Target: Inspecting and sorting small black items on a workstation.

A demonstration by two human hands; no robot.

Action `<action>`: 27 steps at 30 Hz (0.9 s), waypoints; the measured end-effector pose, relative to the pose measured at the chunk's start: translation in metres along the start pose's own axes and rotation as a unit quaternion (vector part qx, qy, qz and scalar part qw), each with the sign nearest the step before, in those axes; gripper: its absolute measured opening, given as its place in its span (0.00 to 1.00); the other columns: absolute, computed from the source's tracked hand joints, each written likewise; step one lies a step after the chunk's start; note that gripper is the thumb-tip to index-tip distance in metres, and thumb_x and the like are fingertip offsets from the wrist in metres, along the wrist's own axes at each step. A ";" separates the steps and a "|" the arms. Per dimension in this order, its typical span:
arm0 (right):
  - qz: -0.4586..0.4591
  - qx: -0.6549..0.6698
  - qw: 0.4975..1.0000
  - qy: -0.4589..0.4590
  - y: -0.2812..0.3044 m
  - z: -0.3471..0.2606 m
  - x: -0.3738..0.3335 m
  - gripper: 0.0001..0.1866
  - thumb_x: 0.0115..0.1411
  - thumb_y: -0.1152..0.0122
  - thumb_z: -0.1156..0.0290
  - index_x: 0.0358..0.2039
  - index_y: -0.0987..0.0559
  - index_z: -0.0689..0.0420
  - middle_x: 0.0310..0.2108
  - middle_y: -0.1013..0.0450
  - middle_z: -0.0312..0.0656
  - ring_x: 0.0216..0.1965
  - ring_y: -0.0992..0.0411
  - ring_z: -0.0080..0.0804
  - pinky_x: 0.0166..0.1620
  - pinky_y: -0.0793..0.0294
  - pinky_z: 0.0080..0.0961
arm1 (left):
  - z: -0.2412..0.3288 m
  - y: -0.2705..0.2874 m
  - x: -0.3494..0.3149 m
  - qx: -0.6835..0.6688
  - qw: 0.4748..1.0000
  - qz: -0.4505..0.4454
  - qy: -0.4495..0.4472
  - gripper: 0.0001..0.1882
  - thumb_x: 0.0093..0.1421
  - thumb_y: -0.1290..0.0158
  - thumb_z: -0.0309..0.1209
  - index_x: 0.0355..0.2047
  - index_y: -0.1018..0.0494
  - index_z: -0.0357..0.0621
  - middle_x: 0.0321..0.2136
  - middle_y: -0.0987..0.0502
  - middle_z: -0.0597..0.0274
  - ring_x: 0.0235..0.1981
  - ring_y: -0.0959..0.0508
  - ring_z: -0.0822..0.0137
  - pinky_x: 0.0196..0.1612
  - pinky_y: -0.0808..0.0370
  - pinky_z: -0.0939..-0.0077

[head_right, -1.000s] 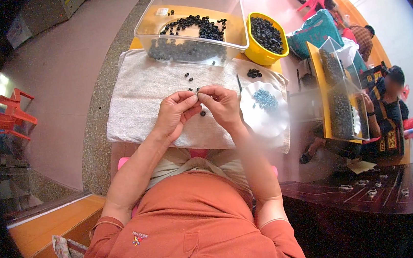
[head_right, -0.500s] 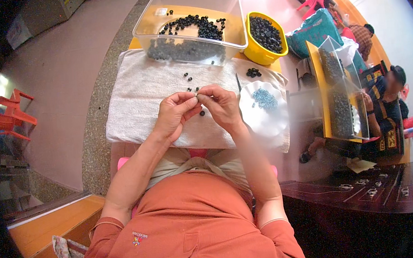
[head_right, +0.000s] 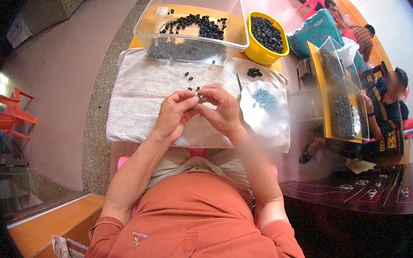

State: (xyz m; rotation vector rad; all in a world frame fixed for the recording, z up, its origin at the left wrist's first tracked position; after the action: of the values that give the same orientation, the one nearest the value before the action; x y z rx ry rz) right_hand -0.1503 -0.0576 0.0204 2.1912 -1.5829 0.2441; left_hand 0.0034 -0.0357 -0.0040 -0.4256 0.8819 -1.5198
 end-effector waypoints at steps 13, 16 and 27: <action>0.036 -0.175 0.979 0.098 -0.013 -0.015 0.002 0.15 0.46 0.29 0.80 0.36 0.21 0.62 0.36 0.25 0.43 0.32 0.24 0.29 0.36 0.23 0.23 | -0.001 0.001 -0.001 -0.023 1.000 -0.012 -0.003 0.06 0.58 0.45 0.22 0.35 0.27 0.46 0.31 0.23 0.67 0.34 0.23 0.75 0.41 0.25 0.76; 0.046 -0.162 0.981 0.094 -0.014 -0.014 0.001 0.15 0.46 0.29 0.80 0.36 0.21 0.61 0.36 0.26 0.43 0.31 0.24 0.29 0.35 0.23 0.22 | -0.002 0.001 -0.001 -0.026 1.000 -0.004 -0.010 0.06 0.57 0.45 0.22 0.34 0.27 0.46 0.30 0.24 0.68 0.32 0.24 0.75 0.40 0.25 0.77; 0.069 -0.240 0.957 0.146 -0.019 -0.013 0.000 0.20 0.44 0.29 0.82 0.40 0.21 0.63 0.37 0.25 0.44 0.32 0.24 0.30 0.35 0.23 0.22 | -0.005 0.001 -0.001 -0.040 0.999 -0.005 -0.032 0.06 0.57 0.44 0.21 0.34 0.27 0.46 0.30 0.23 0.67 0.31 0.24 0.76 0.38 0.25 0.79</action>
State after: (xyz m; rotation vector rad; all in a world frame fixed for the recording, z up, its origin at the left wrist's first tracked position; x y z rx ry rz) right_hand -0.1313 -0.0469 0.0272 1.5987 -1.4453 0.1895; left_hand 0.0005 -0.0335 -0.0075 -0.5349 0.8931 -1.4758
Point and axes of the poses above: each hand's wrist, its own x-axis towards the middle knuckle, its own y-axis out of the back of the hand, z = x × y, the point moved 2 cm from there along x, towards the middle knuckle
